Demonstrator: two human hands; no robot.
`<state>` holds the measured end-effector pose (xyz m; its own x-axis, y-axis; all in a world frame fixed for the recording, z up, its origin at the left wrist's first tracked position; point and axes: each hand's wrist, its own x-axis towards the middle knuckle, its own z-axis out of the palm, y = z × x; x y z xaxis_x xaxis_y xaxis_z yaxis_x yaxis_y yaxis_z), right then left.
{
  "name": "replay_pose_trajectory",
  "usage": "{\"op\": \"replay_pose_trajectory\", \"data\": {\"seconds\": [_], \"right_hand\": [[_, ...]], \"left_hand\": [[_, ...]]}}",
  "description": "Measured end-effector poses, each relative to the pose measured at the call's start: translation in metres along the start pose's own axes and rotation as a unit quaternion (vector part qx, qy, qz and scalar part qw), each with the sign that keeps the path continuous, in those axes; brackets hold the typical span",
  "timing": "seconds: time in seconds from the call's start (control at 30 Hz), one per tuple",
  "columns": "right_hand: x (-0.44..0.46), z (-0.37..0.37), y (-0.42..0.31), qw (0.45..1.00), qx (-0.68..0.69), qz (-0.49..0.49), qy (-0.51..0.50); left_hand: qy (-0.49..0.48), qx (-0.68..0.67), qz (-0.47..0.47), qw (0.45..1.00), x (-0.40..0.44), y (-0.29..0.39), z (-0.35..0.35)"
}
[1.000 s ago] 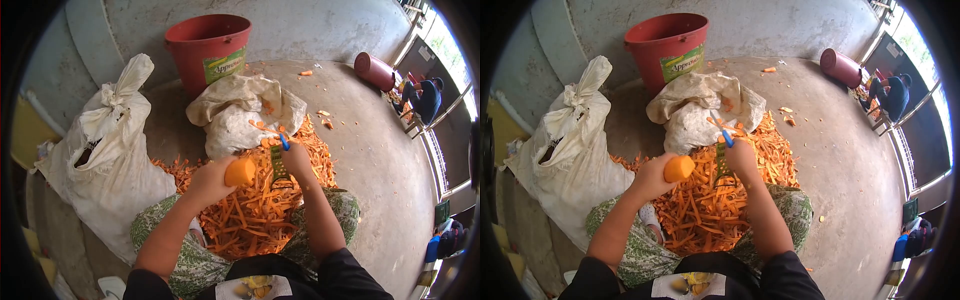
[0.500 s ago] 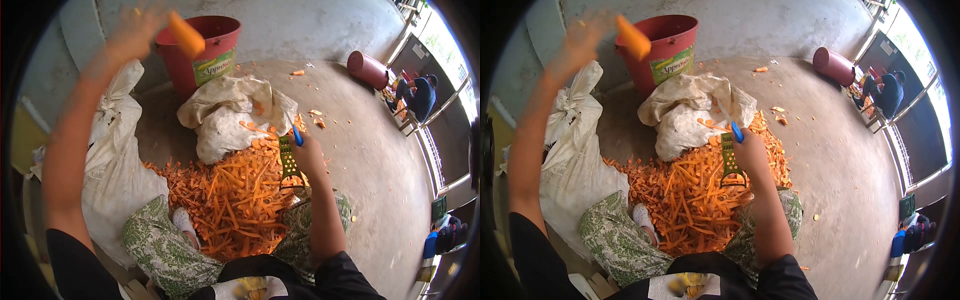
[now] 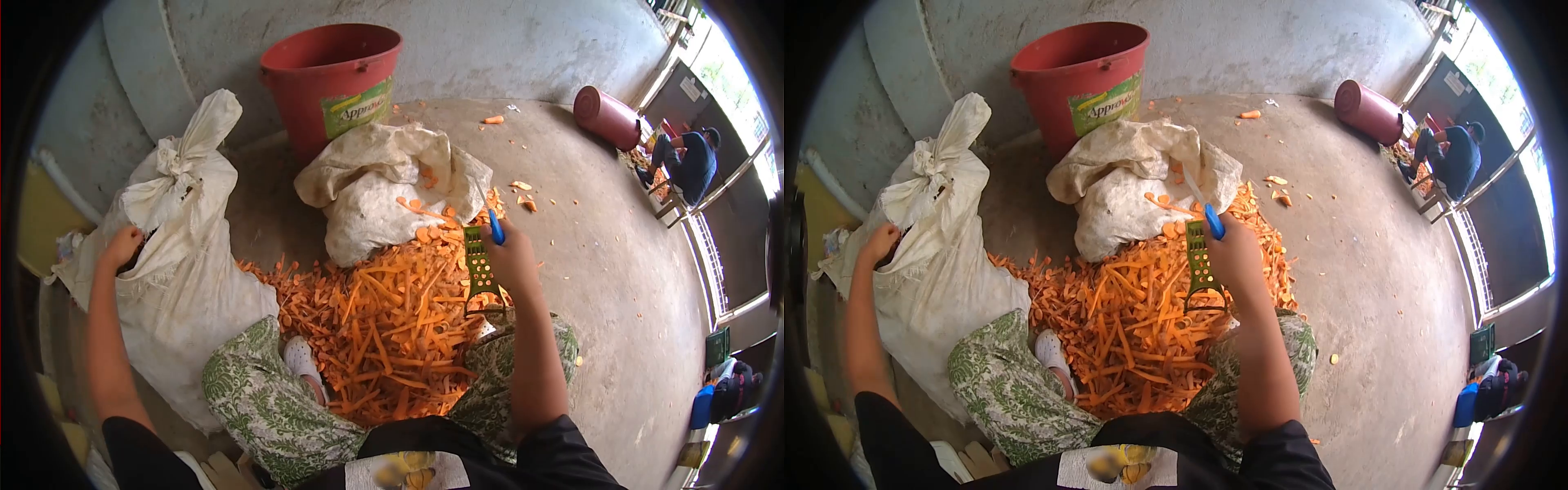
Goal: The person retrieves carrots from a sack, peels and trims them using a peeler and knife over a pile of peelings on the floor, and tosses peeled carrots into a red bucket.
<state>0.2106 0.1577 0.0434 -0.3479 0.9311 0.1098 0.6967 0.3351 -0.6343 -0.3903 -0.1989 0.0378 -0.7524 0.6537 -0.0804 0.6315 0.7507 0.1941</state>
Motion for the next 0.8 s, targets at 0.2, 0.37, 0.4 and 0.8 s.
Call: {"op": "replay_pose_trajectory", "data": {"seconds": [0.2,0.37,0.4,0.8], "right_hand": [[-0.001,0.011,-0.009,1.0,-0.009,-0.002,-0.019],[0.003,0.027,-0.016,0.999,-0.027,-0.02,-0.04],[0.003,0.031,-0.016,0.998,-0.031,-0.023,-0.043],[0.004,0.057,-0.017,0.994,-0.057,-0.044,-0.078]], "left_hand": [[-0.131,0.047,-0.081,0.987,-0.011,-0.084,0.11],[-0.131,0.047,-0.125,0.982,-0.006,-0.073,0.146],[-0.183,0.057,-0.136,0.972,-0.005,-0.072,0.142],[-0.241,-0.432,-0.221,0.84,0.005,-0.088,0.175]]}}
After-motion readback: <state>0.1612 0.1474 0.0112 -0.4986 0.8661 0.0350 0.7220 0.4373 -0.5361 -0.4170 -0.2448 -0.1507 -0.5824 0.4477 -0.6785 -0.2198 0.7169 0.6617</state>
